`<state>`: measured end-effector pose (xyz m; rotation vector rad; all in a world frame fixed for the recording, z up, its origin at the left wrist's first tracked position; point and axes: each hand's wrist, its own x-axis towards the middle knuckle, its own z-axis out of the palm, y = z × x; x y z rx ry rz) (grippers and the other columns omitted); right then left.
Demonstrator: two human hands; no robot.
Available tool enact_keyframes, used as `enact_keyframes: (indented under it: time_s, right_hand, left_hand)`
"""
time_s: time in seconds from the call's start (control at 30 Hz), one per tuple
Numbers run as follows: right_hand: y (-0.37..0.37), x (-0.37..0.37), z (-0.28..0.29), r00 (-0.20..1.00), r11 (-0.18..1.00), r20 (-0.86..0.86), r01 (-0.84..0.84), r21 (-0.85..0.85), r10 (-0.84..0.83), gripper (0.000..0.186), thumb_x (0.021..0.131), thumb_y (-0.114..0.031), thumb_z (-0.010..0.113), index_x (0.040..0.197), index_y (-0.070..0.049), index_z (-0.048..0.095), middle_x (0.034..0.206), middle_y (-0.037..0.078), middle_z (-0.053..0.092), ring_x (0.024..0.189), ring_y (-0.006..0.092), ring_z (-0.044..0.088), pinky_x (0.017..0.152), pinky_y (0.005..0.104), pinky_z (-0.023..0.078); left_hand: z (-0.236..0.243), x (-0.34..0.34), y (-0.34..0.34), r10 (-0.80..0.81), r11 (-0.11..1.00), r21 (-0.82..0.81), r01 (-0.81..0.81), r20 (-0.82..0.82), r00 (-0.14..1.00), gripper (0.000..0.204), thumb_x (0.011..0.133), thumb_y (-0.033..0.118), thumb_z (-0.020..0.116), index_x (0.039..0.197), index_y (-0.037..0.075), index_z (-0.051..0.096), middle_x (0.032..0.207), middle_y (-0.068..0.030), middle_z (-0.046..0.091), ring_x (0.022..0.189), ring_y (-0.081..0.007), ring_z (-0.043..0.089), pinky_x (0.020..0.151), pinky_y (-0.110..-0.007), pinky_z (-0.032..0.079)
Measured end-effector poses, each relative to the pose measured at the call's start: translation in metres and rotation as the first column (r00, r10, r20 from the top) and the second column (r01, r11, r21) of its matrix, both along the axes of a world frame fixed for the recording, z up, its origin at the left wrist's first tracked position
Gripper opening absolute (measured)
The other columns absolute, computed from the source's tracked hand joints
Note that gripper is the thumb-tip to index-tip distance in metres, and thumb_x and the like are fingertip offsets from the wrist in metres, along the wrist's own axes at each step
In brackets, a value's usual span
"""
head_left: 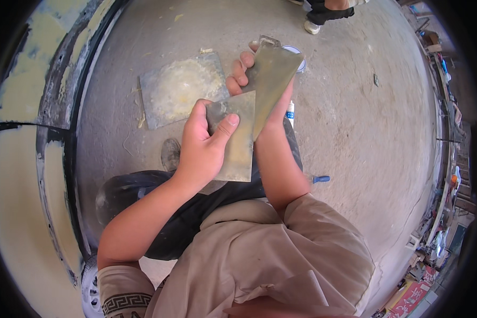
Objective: The person sits on the floor and uses a putty knife to apply body filler to the side of a car. They repeatedly scoop filler from a mixing board and spread it onto the vehicle's door and fender areas.
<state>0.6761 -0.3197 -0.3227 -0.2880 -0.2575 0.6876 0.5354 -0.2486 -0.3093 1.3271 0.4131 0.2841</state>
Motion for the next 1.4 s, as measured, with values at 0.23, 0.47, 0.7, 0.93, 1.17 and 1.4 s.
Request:
enact_keyframes:
  time_s: [0.23,0.47,0.7,0.93,1.17,1.4]
  right_hand:
    - [0.009,-0.081,-0.039,0.971,0.887,-0.095,0.156,-0.435,-0.217,0.043,0.105,-0.04,0.046,0.133,-0.008,0.049,0.109,0.005,0.059,0.093,0.0184,0.059,0.081,0.0313,0.051]
    - [-0.006,-0.04,-0.077,0.931,0.694,-0.077,0.209,-0.689,-0.356,0.026,0.103,-0.019,0.058,0.125,-0.007,0.051,0.101,0.001,0.062,0.087,0.0106,0.058,0.077,0.0261,0.047]
    - [-0.036,-0.017,-0.036,0.895,0.739,0.11,0.422,-0.525,-0.433,0.033,0.095,-0.005,0.066,0.123,-0.008,0.047,0.111,0.006,0.065,0.098,0.019,0.064,0.089,0.0417,0.051]
    - [-0.038,-0.067,0.01,0.948,0.842,0.255,0.291,-0.455,-0.19,0.04,0.09,-0.001,0.071,0.125,-0.002,0.05,0.116,0.009,0.066,0.105,0.0206,0.066,0.089,0.0393,0.056]
    - [-0.068,-0.041,-0.018,0.83,0.582,0.325,0.001,-0.813,0.452,0.025,0.102,-0.015,0.056,0.123,-0.001,0.06,0.1,0.006,0.071,0.091,0.0143,0.069,0.086,0.0296,0.056]
    - [-0.018,-0.078,-0.024,0.959,0.841,-0.24,-0.249,-0.48,0.147,0.038,0.105,-0.029,0.047,0.139,-0.011,0.049,0.132,0.008,0.06,0.11,0.0228,0.066,0.09,0.0406,0.057]
  left_hand:
    - [0.032,0.008,0.02,0.109,0.993,0.044,-0.113,0.087,0.99,0.029,0.098,0.022,0.067,0.115,0.001,0.056,0.104,-0.0044,0.066,0.094,-0.0083,0.059,0.083,-0.024,0.047]
    - [0.046,0.018,0.047,0.326,0.938,-0.144,-0.316,0.05,0.944,0.026,0.098,0.026,0.067,0.111,0.003,0.062,0.106,-0.0028,0.066,0.098,-0.01,0.059,0.089,-0.028,0.046]
    - [0.041,0.024,0.064,0.377,0.812,-0.459,-0.361,-0.058,0.924,0.024,0.101,0.026,0.061,0.111,0.004,0.062,0.11,-0.0037,0.065,0.102,-0.013,0.06,0.09,-0.029,0.048]
    - [0.036,0.029,0.062,0.299,0.869,-0.434,-0.236,0.081,0.951,0.023,0.103,0.024,0.056,0.113,0.005,0.062,0.107,-0.004,0.067,0.093,-0.0143,0.065,0.085,-0.03,0.052]
    - [0.053,0.025,0.067,0.255,0.951,-0.215,-0.222,0.143,0.956,0.027,0.102,0.024,0.059,0.119,0.005,0.061,0.106,-0.0015,0.067,0.097,-0.0102,0.061,0.087,-0.025,0.047]
    - [0.036,0.023,0.06,-0.079,0.996,-0.041,0.085,0.127,0.989,0.024,0.103,0.021,0.058,0.119,0.004,0.057,0.1,-0.0026,0.067,0.092,-0.008,0.061,0.082,-0.024,0.048]
